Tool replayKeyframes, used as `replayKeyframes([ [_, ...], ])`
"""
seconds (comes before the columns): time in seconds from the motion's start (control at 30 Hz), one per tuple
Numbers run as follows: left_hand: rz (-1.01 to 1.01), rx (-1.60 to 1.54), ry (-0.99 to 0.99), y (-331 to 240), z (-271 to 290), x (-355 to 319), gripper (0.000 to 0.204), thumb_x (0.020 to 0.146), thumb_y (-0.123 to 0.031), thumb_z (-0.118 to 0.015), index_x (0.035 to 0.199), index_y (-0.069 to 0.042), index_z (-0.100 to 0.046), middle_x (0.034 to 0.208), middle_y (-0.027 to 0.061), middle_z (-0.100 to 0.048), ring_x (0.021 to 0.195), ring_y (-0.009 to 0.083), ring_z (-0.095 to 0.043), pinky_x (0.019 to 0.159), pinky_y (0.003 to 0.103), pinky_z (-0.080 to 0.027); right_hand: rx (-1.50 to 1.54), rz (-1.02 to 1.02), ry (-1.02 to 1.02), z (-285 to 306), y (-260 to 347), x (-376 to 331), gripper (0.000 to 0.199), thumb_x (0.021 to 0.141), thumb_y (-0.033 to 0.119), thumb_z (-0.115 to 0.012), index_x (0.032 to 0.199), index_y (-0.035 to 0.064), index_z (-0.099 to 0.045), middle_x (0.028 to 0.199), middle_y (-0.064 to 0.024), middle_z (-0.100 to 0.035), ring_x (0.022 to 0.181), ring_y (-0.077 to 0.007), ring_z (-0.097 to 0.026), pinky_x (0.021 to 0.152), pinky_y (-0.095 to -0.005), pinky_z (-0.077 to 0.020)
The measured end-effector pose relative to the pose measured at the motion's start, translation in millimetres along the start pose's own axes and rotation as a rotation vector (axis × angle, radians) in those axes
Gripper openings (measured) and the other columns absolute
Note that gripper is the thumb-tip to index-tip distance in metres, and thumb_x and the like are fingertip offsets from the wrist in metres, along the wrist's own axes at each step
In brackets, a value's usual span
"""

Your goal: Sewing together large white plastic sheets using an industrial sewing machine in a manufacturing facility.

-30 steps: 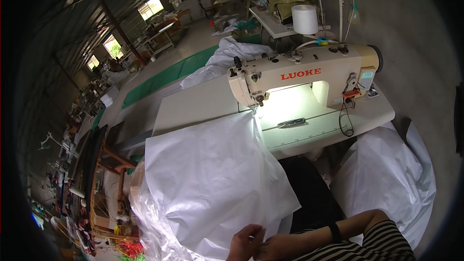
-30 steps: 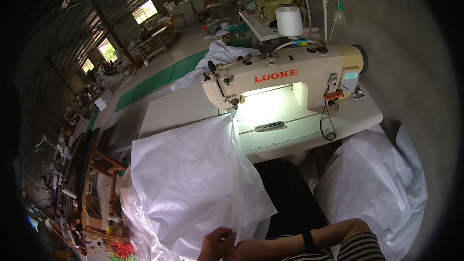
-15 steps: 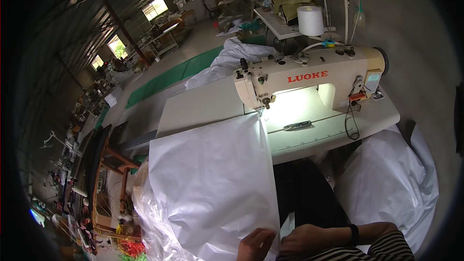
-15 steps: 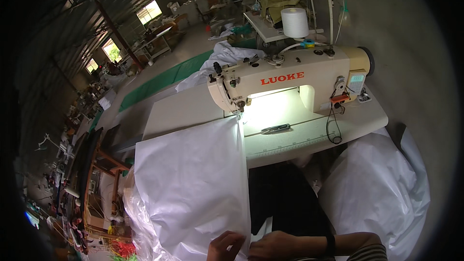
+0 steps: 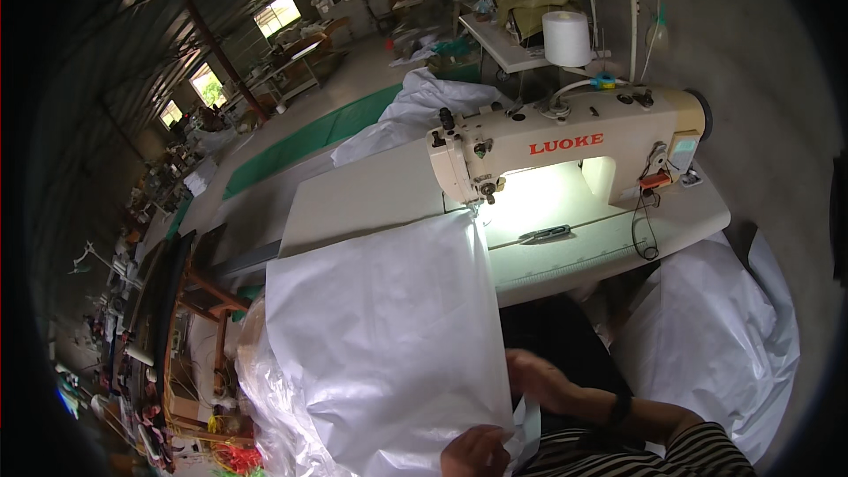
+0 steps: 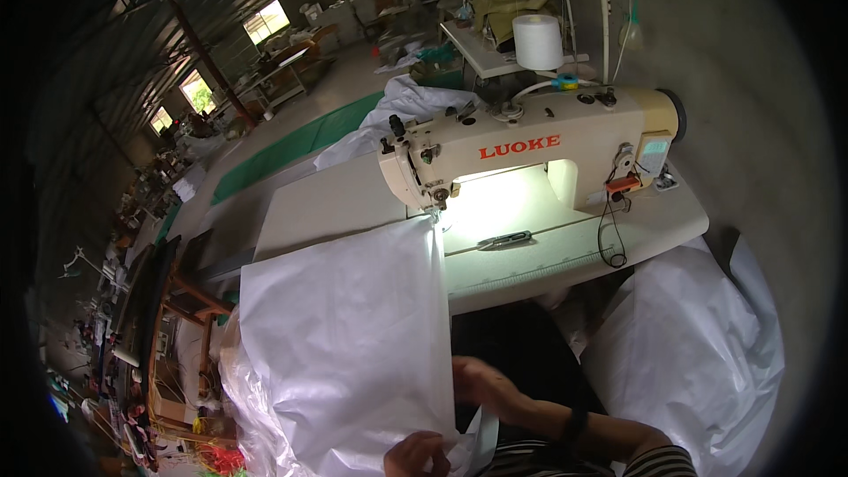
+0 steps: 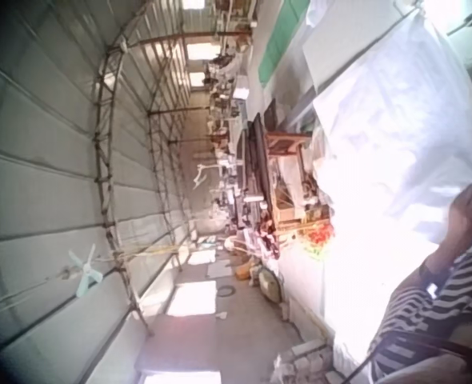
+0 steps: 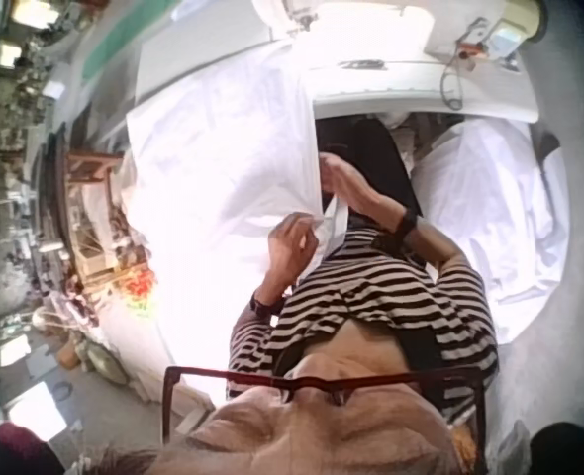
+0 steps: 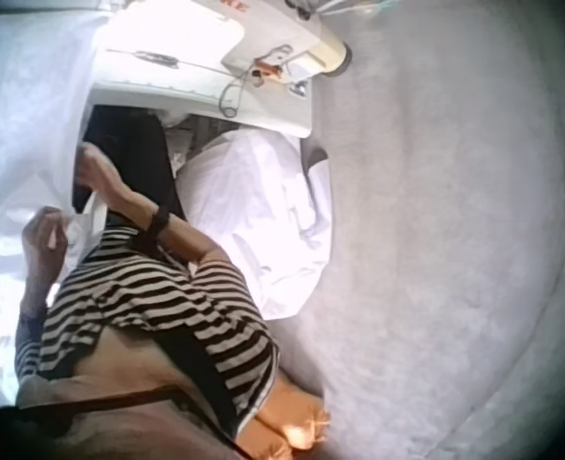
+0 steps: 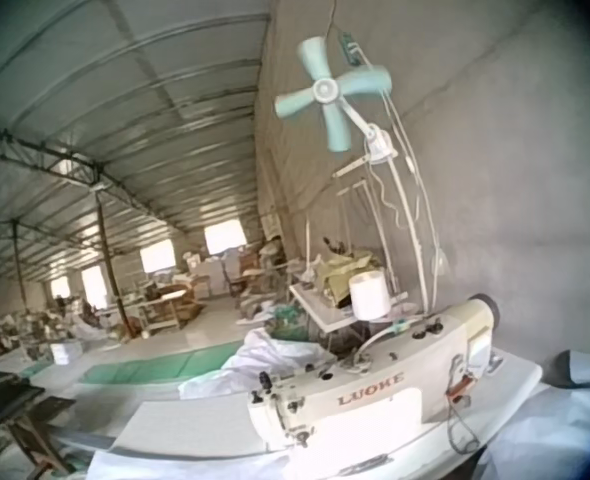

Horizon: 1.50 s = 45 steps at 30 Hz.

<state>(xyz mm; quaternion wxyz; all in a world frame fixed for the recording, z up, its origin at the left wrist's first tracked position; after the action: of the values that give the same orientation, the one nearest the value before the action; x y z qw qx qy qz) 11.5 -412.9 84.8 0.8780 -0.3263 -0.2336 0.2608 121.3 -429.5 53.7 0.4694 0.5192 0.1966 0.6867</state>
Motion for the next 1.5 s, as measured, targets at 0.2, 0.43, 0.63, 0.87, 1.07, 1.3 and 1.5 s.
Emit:
replayKeyframes([
  [0.2,-0.335,0.186,0.074,-19.1,-15.6,11.4,0.016,0.069,-0.001,-0.063,0.082,-0.007,-0.057,0.080,0.0098,-0.058,0.073,0.0287,-0.062,0.059,0.038,-0.052,0.492,-0.590,-0.239,19.8,-110.2,35.9,0.044,0.099,0.028,-0.054,0.128,-0.0040,-0.052,0.089,-0.0077,-0.068,0.074,-0.0175,-0.068,0.066,-0.0292,-0.0552],
  [0.43,-0.430,0.158,0.115,-9.4,-29.6,28.3,0.011,0.072,-0.004,-0.063,0.078,-0.008,-0.055,0.075,0.0079,-0.052,0.065,0.0283,-0.056,0.055,0.040,-0.048,-0.878,-0.524,0.128,39.5,-143.2,95.4,0.051,0.089,0.016,-0.058,0.133,-0.0071,-0.049,0.070,-0.0113,-0.067,0.065,-0.0269,-0.069,0.053,-0.0387,-0.0526],
  [0.63,-0.375,0.257,0.148,27.3,-32.9,72.1,0.005,0.077,-0.002,-0.065,0.079,-0.004,-0.061,0.075,0.0109,-0.059,0.066,0.0304,-0.061,0.058,0.041,-0.051,-0.971,-0.644,0.157,31.0,-152.0,88.0,0.048,0.087,0.009,-0.055,0.131,-0.0095,-0.050,0.068,-0.0112,-0.068,0.062,-0.0304,-0.069,0.054,-0.0414,-0.0530],
  [0.87,-0.442,0.333,0.032,49.9,-35.6,134.2,0.014,0.079,-0.005,-0.063,0.070,-0.010,-0.052,0.064,0.0049,-0.052,0.052,0.0246,-0.057,0.048,0.037,-0.049,-0.914,-0.618,0.021,41.9,-160.7,102.5,0.047,0.088,0.008,-0.052,0.131,-0.0086,-0.050,0.071,-0.0122,-0.069,0.064,-0.0309,-0.070,0.056,-0.0421,-0.0541],
  [1.07,-0.349,0.375,0.023,80.5,-39.7,183.9,0.009,0.076,-0.006,-0.064,0.085,-0.006,-0.062,0.076,0.0086,-0.060,0.061,0.0322,-0.062,0.055,0.042,-0.052,-0.993,-0.595,0.058,50.6,-183.2,123.9,0.043,0.085,0.011,-0.060,0.124,-0.0068,-0.056,0.073,-0.0086,-0.072,0.066,-0.0252,-0.072,0.054,-0.0364,-0.0546],
  [1.3,-0.268,0.333,0.073,90.3,-36.0,230.7,0.016,0.079,-0.008,-0.065,0.095,-0.005,-0.066,0.085,0.0095,-0.067,0.069,0.0315,-0.066,0.061,0.040,-0.054,-1.002,-0.651,0.064,72.8,-216.3,157.6,0.038,0.088,0.011,-0.059,0.121,-0.0079,-0.056,0.078,-0.0129,-0.072,0.072,-0.0276,-0.072,0.057,-0.0383,-0.0550],
  [1.5,-0.320,0.357,0.040,111.0,-3.4,288.1,0.020,0.082,-0.009,-0.064,0.101,-0.005,-0.071,0.098,0.0099,-0.070,0.090,0.0287,-0.068,0.079,0.040,-0.055,-0.906,-0.703,0.119,72.7,-213.7,145.3,0.038,0.095,0.008,-0.048,0.129,-0.0070,-0.052,0.079,-0.0138,-0.070,0.073,-0.0307,-0.070,0.060,-0.0408,-0.0542],
])
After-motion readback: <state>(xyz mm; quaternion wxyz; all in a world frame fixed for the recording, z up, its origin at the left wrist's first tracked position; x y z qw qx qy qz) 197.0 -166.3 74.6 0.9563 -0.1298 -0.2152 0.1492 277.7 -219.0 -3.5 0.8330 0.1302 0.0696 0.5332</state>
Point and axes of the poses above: each hand's wrist, its own x-axis towards the middle knuckle, its own z-axis out of the back of the hand, y = z × x, the point moved 10 cm from there along x, towards the middle knuckle
